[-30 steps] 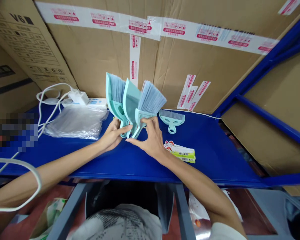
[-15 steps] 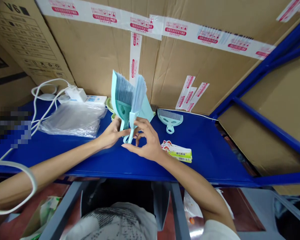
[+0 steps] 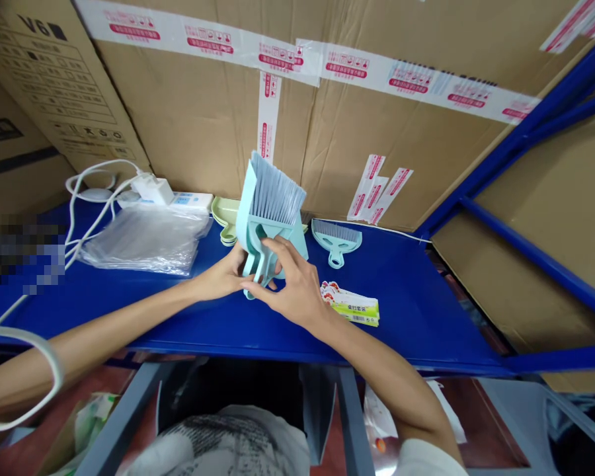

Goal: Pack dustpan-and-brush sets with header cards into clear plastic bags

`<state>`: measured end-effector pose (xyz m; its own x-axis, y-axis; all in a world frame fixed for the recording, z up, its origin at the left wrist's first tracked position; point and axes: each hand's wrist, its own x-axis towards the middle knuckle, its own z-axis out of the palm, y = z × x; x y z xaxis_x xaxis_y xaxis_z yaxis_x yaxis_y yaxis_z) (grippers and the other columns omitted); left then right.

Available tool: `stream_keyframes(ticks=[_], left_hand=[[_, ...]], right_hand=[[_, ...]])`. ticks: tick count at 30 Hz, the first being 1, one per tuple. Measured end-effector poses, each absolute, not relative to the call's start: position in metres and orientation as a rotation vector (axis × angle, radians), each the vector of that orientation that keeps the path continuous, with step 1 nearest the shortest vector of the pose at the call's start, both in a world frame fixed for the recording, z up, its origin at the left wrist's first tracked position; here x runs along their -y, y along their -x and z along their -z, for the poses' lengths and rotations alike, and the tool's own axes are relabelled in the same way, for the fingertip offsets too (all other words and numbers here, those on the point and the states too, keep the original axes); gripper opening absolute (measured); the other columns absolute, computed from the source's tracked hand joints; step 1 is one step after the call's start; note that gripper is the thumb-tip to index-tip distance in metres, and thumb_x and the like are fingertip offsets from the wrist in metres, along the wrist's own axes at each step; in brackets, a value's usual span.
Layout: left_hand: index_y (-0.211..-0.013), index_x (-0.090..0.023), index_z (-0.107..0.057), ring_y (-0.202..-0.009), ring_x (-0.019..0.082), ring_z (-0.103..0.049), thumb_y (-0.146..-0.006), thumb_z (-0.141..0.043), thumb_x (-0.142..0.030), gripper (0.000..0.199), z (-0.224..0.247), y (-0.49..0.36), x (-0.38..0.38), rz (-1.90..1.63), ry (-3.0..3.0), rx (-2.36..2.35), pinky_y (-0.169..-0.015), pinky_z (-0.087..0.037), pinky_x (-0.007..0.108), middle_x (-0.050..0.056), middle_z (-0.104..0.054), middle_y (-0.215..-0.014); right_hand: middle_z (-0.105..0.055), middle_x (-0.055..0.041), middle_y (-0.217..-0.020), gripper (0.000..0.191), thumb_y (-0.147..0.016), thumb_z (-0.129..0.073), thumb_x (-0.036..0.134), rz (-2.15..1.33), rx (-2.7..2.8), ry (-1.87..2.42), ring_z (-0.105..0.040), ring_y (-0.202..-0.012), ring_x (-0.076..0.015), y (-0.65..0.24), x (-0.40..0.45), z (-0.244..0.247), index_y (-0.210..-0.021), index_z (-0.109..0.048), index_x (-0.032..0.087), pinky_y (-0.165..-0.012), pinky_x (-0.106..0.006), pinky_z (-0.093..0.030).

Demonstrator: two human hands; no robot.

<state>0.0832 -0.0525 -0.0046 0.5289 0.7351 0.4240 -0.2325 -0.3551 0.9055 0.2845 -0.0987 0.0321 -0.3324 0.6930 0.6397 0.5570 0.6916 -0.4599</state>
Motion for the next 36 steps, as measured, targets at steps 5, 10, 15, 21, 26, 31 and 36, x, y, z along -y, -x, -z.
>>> stream_keyframes(ticks=[5, 10, 15, 21, 26, 31, 36], left_hand=[[-0.177, -0.037, -0.004, -0.085, 0.019, -0.069, -0.085, -0.087, -0.025, 0.125, 0.000, -0.078, 0.054, -0.941, -1.756, -0.438, -0.069, -0.064, 0.032, 0.011, -0.064, -0.124], [-0.177, -0.035, 0.011, -0.083, 0.017, -0.066, -0.089, -0.078, -0.017, 0.127, -0.001, -0.081, 0.062, -0.916, -1.871, -0.507, -0.076, -0.063, 0.032, 0.007, -0.065, -0.115], [-0.175, -0.036, 0.020, -0.083, 0.016, -0.067, -0.084, -0.077, -0.011, 0.135, 0.013, -0.086, 0.061, -0.882, -1.841, -0.499, -0.073, -0.063, 0.031, 0.011, -0.065, -0.125], [-0.176, -0.044, 0.016, -0.135, 0.034, -0.065, -0.090, -0.085, -0.027, 0.133, 0.014, -0.086, 0.058, -0.909, -1.771, -0.375, -0.108, -0.062, 0.050, 0.020, -0.035, -0.174], [-0.175, -0.049, 0.014, -0.126, 0.032, -0.071, -0.094, -0.084, -0.030, 0.129, 0.015, -0.089, 0.057, -0.814, -1.568, -0.347, -0.097, -0.067, 0.050, 0.016, -0.050, -0.165], [-0.177, -0.049, -0.001, -0.135, 0.032, -0.067, -0.086, -0.091, -0.023, 0.131, 0.012, -0.098, 0.065, -0.918, -1.366, -0.356, -0.103, -0.064, 0.044, 0.014, -0.055, -0.162], [-0.174, -0.047, -0.019, -0.112, 0.028, -0.077, -0.075, -0.095, -0.015, 0.129, 0.004, -0.099, 0.070, -0.894, -1.222, -0.422, -0.095, -0.069, 0.049, 0.012, -0.063, -0.149]], right_hand=[[-0.072, -0.0059, -0.110, 0.064, -0.087, -0.088, 0.045, -0.244, 1.954, 1.004, -0.070, -0.079, -0.0208, -0.285, 0.098, -0.032, -0.140, -0.057, 0.027, -0.061, -0.035, -0.060], [-0.067, -0.0030, -0.095, 0.042, -0.089, -0.086, 0.043, -0.289, 1.863, 0.998, -0.064, -0.070, -0.0179, -0.286, 0.091, -0.028, -0.120, -0.065, 0.024, -0.056, -0.032, -0.054], [-0.069, -0.0013, -0.087, 0.031, -0.086, -0.089, 0.041, -0.615, 1.876, 1.025, -0.063, -0.066, -0.0157, -0.285, 0.084, -0.022, -0.102, -0.072, 0.022, -0.053, -0.029, -0.050], [-0.069, -0.0029, -0.095, 0.042, -0.084, -0.091, 0.048, -0.914, 1.806, 0.917, -0.061, -0.073, -0.0172, -0.288, 0.071, -0.012, -0.114, -0.073, 0.024, -0.056, -0.029, -0.053], [-0.061, -0.0009, -0.085, 0.035, -0.087, -0.089, 0.052, -0.835, 1.786, 0.932, -0.052, -0.069, -0.0166, -0.292, 0.063, -0.007, -0.100, -0.072, 0.025, -0.057, -0.030, -0.049], [-0.064, -0.0024, -0.090, 0.037, -0.086, -0.089, 0.056, -0.800, 1.739, 0.926, -0.056, -0.075, -0.0184, -0.289, 0.064, -0.011, -0.097, -0.072, 0.025, -0.063, -0.032, -0.051], [-0.063, -0.0003, -0.087, 0.039, -0.084, -0.092, 0.051, -0.663, 1.689, 0.927, -0.057, -0.069, -0.0155, -0.287, 0.066, -0.014, -0.083, -0.064, 0.024, -0.061, -0.031, -0.050]])
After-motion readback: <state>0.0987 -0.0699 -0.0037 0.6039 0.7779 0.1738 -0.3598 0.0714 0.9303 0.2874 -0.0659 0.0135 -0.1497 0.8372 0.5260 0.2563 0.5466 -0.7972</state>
